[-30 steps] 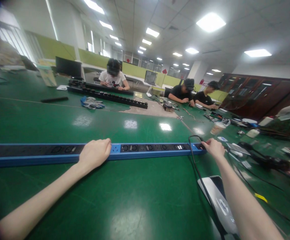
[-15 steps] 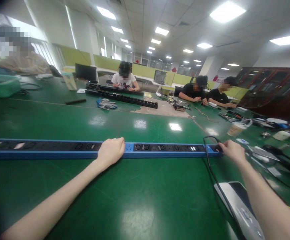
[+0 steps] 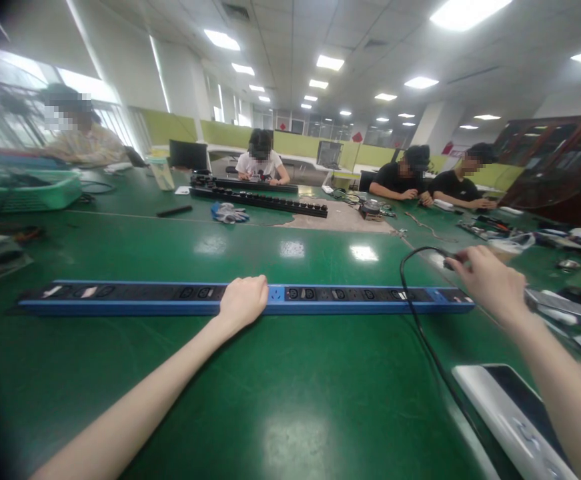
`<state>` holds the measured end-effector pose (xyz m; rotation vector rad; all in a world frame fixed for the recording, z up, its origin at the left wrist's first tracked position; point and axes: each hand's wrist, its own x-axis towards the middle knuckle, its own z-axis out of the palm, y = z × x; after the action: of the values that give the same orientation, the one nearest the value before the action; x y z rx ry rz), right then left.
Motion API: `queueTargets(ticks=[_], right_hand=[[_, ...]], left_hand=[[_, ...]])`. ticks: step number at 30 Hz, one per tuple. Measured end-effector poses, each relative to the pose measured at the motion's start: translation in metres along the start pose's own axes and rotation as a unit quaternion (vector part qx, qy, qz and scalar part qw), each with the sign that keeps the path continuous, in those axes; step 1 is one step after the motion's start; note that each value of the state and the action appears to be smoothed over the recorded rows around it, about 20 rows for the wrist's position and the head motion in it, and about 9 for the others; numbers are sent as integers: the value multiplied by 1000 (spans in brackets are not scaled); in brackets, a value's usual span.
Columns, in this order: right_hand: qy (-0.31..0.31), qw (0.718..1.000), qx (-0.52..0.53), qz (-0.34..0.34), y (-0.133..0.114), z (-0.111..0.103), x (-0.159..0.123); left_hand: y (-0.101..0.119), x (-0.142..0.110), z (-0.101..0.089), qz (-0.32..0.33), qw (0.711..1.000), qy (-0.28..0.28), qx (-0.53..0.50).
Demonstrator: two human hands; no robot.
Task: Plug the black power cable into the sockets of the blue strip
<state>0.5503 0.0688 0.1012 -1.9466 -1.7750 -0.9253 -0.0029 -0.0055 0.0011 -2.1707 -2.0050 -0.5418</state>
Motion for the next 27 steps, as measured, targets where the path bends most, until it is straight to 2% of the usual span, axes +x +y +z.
queueTargets(ticks=[2, 4, 5, 6, 8, 9, 10, 12, 14, 17, 21, 24, 27], right_hand=[[-1, 995, 65, -73, -33, -22, 2], [0, 980, 140, -139, -75, -51, 0], [-5, 970, 171, -170, -99, -67, -3], [-18, 960, 193, -204, -124, -82, -7], [-28, 940, 216, -261, -174, -112, -16], [-29, 933, 225, -279, -197, -125, -21], [-34, 926, 234, -296, -219, -136, -26], [-34, 912, 258, -319, -256, -155, -31], [-29, 900, 287, -328, -284, -170, -31], [-49, 877, 340, -337, -311, -187, -24], [-173, 813, 441, -338, -350, -200, -19], [-265, 767, 525, -258, -390, -198, -22], [-339, 734, 567, -159, -433, -193, -27]], left_hand=[[-2, 6, -8, -31, 997, -30, -60], [-3, 13, -23, -66, 977, -68, -192], [-2, 16, -34, -75, 952, -87, -285], [0, 17, -47, -73, 915, -99, -385], [7, 15, -75, -39, 815, -148, -560], [12, 10, -89, -12, 775, -180, -605], [16, 4, -103, 17, 751, -208, -627], [22, -10, -126, 85, 729, -264, -625], [23, -23, -141, 112, 730, -270, -618], [11, -37, -148, 83, 761, -209, -609], [-21, -51, -144, 59, 808, -149, -567], [-46, -58, -147, 60, 848, -131, -511], [-67, -62, -158, 70, 885, -124, -444]])
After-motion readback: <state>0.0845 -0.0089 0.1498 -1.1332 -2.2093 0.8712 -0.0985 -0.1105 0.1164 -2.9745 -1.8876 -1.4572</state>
